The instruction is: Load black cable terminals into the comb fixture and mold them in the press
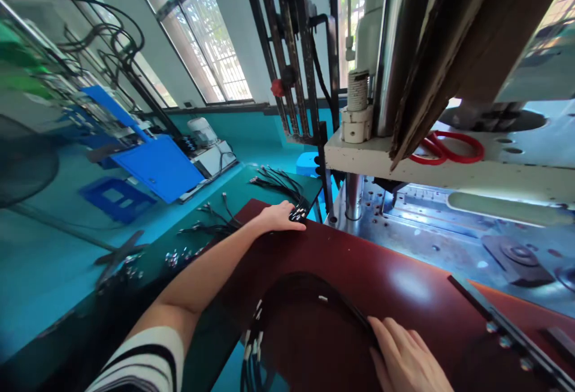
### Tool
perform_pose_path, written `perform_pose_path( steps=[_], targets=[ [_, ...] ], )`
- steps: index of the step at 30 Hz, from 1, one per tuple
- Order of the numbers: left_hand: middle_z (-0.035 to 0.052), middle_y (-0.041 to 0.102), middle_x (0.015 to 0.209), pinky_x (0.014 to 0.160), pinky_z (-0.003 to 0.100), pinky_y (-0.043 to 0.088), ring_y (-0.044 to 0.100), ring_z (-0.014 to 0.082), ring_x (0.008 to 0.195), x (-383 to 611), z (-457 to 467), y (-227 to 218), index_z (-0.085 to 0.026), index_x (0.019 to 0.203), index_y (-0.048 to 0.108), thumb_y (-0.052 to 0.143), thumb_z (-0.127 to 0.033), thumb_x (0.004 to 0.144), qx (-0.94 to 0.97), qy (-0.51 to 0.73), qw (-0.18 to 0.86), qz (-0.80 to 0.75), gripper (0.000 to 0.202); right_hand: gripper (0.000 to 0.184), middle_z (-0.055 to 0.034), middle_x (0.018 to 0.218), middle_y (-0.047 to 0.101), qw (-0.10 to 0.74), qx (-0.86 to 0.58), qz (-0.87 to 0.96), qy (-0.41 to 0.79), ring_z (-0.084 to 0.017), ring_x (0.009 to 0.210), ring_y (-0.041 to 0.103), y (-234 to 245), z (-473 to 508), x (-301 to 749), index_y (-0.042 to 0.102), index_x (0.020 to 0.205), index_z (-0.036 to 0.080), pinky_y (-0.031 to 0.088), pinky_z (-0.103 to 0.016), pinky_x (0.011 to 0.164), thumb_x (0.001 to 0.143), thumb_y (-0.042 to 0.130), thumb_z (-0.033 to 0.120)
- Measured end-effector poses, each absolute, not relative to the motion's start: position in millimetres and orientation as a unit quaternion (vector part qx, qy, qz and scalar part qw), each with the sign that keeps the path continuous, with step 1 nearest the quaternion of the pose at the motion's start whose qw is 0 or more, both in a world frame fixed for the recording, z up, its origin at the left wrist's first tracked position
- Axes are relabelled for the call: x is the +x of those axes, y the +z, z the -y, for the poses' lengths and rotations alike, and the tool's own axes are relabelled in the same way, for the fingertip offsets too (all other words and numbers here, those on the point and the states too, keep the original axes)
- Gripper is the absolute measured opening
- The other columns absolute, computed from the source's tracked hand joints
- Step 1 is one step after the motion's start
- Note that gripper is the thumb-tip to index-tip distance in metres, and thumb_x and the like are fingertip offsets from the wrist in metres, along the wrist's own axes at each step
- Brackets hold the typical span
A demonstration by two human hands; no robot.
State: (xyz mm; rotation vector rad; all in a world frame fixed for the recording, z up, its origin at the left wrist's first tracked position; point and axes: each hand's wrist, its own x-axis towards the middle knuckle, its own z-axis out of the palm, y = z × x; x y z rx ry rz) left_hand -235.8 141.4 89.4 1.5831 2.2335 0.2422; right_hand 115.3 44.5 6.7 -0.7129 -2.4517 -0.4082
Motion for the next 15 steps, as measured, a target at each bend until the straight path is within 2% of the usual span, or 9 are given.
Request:
perform_pose_path(
  steps=[2, 4, 7, 11, 15],
  targets=[
    [0.0155, 0.057, 0.114, 0.083, 0.037, 0.044, 0.056, 0.0316, 0.104, -221.8, -127.6, 79.3, -0.015, 0.104, 0.053, 0.056, -0.060, 0.069, 0.593, -0.003, 0.121, -0.796, 0.058, 0.032, -0.0087, 0.096, 0.068, 0.259, -0.273, 0.918, -0.127, -0.024, 0.081, 0.067, 4.7, -44.8, 116.9, 0.055, 0.108, 0.015, 0.057, -0.037, 0.063, 0.090, 0.032, 0.027],
    [0.0172, 0.059, 0.111, 0.082, 0.038, 0.046, 0.058, 0.0307, 0.102, -215.1, -115.4, 79.7, -0.014, 0.108, 0.049, 0.045, -0.053, 0.081, 0.607, -0.064, 0.074, -0.789, 0.048, 0.032, -0.0084, 0.097, 0.068, 0.240, -0.283, 0.924, -0.095, -0.024, 0.082, 0.066, 3.3, -44.4, 119.9, 0.055, 0.111, 0.017, 0.056, -0.037, 0.065, 0.088, 0.034, 0.028],
    [0.0169, 0.062, 0.104, 0.082, 0.040, 0.045, 0.059, 0.0309, 0.101, -217.1, -92.2, 95.0, -0.015, 0.107, 0.047, 0.040, -0.043, 0.086, 0.623, -0.065, 0.063, -0.777, 0.036, 0.035, -0.0095, 0.100, 0.066, 0.229, -0.299, 0.923, -0.074, -0.027, 0.087, 0.064, 1.1, -41.5, 128.6, 0.053, 0.115, 0.018, 0.055, -0.040, 0.071, 0.088, 0.034, 0.030],
    [0.0145, 0.065, 0.092, 0.075, 0.041, 0.048, 0.063, 0.0324, 0.091, -225.8, -41.7, 112.0, -0.015, 0.106, 0.045, 0.034, -0.041, 0.089, 0.682, -0.057, 0.013, -0.729, 0.033, 0.040, -0.0095, 0.110, 0.061, 0.205, -0.305, 0.927, -0.068, -0.025, 0.096, 0.060, -0.4, -35.2, 143.9, 0.047, 0.123, 0.017, 0.053, -0.040, 0.077, 0.088, 0.037, 0.032],
    [0.0112, 0.066, 0.084, 0.065, 0.039, 0.050, 0.065, 0.0316, 0.079, -226.9, 1.4, 96.1, -0.015, 0.102, 0.045, 0.029, -0.040, 0.091, 0.712, -0.079, -0.003, -0.698, 0.032, 0.039, -0.0095, 0.110, 0.060, 0.209, -0.297, 0.928, -0.088, -0.024, 0.096, 0.059, 2.0, -30.3, 152.3, 0.048, 0.121, 0.016, 0.054, -0.038, 0.076, 0.087, 0.038, 0.032]
  ],
)
